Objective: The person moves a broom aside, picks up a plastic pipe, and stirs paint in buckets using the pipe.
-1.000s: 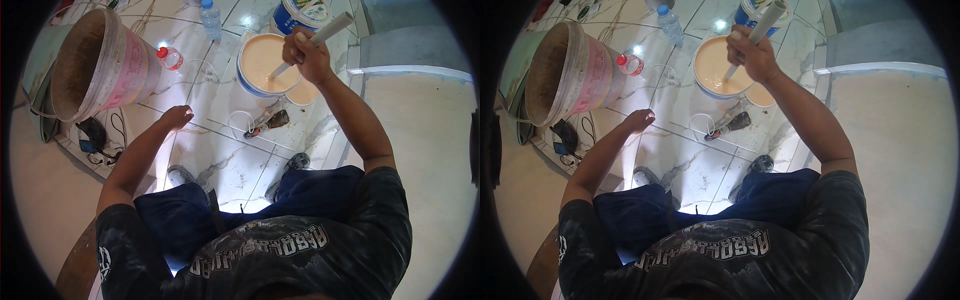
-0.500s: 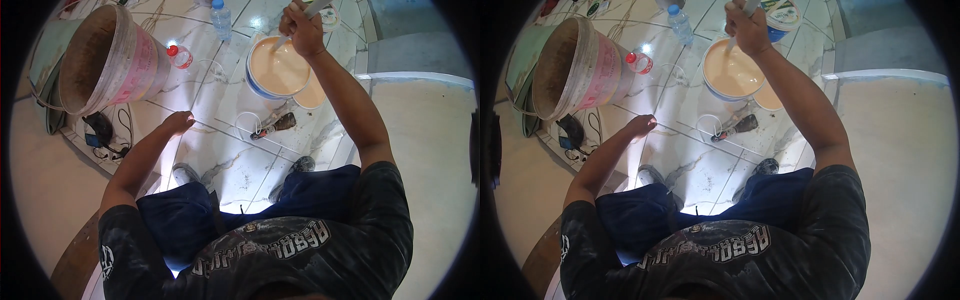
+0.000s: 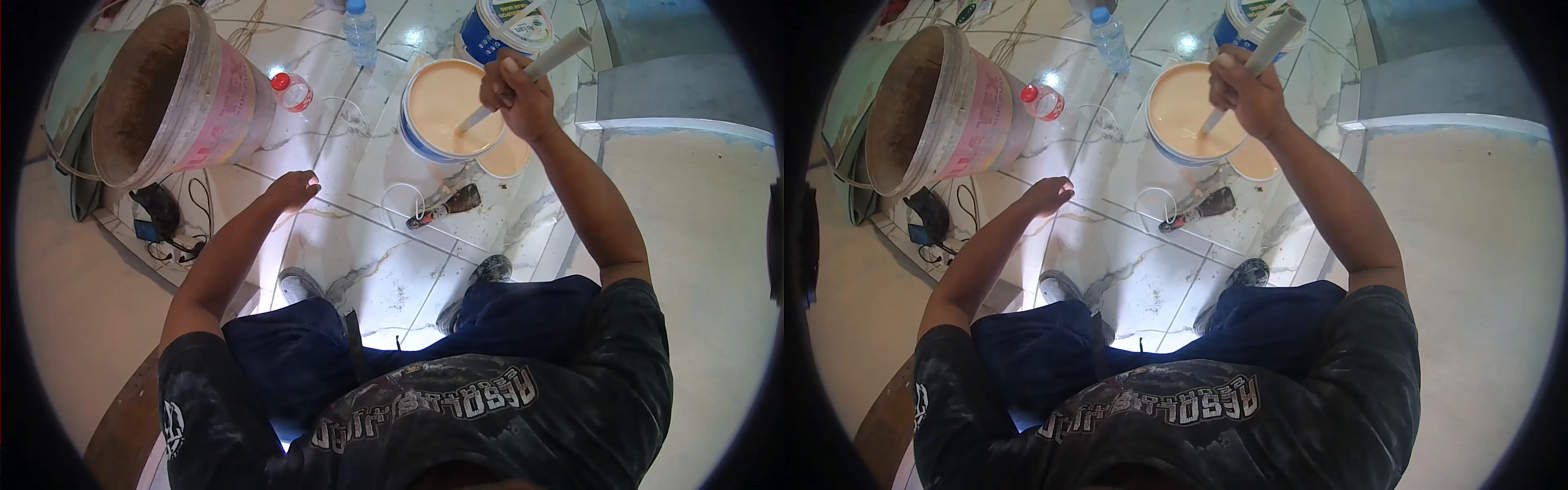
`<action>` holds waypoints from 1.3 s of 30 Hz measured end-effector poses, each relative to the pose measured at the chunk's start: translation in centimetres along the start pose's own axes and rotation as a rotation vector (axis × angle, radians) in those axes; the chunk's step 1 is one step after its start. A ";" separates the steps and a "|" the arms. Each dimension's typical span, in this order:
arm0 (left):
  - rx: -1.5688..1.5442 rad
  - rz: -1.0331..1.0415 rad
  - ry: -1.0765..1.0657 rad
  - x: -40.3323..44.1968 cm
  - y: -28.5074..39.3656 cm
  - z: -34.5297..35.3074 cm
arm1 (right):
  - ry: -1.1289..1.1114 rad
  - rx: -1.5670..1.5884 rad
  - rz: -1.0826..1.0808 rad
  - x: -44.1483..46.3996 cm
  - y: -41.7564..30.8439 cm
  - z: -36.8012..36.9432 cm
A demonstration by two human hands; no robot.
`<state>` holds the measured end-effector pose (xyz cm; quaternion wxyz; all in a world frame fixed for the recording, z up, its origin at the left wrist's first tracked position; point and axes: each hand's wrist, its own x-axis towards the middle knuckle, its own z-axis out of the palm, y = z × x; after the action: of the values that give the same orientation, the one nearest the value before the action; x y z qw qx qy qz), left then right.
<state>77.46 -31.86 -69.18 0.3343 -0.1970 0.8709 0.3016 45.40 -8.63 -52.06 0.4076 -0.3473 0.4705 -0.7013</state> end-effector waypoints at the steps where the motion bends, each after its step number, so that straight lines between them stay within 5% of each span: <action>1: 0.001 0.005 -0.004 0.0 0.0 0.0 | 0.041 -0.064 -0.014 0.2 -0.2 -0.4; 15: -0.079 -0.020 0.031 -1.9 -0.3 0.8 | 0.194 -0.113 -0.238 7.4 1.7 -0.6; 19: -0.149 0.204 0.133 -1.9 3.8 -3.1 | 0.099 -0.004 -0.191 7.1 3.2 1.2; 23: -0.404 0.315 0.434 -5.1 13.1 -10.5 | 0.020 -0.174 -0.141 4.5 1.7 4.0; 25: -0.532 0.561 0.862 -6.0 17.1 -12.1 | 0.004 -0.123 -0.126 3.0 1.6 4.0; 27: -0.562 0.847 1.013 -6.2 21.4 -14.1 | -0.017 -0.100 -0.109 1.6 1.4 4.0; 33: -0.423 1.096 0.844 -6.0 32.3 -16.7 | -0.082 -0.007 -0.179 -0.2 2.4 0.8; 35: -1.024 0.990 0.331 -4.0 34.0 -16.7 | 0.101 -0.350 -0.413 -0.4 1.5 -0.2; 36: -1.058 0.948 0.344 -3.5 35.0 -17.3 | 0.011 -0.177 -0.116 -1.3 0.2 -0.7; 39: -1.012 0.858 0.265 -3.1 36.5 -19.1 | 0.008 -0.228 -0.054 -0.2 -0.4 -2.0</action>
<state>50.89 -16.97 -41.34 -0.0580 -0.0015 0.6569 0.7517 43.62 -7.65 -52.38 0.3448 -0.4010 0.5392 -0.6554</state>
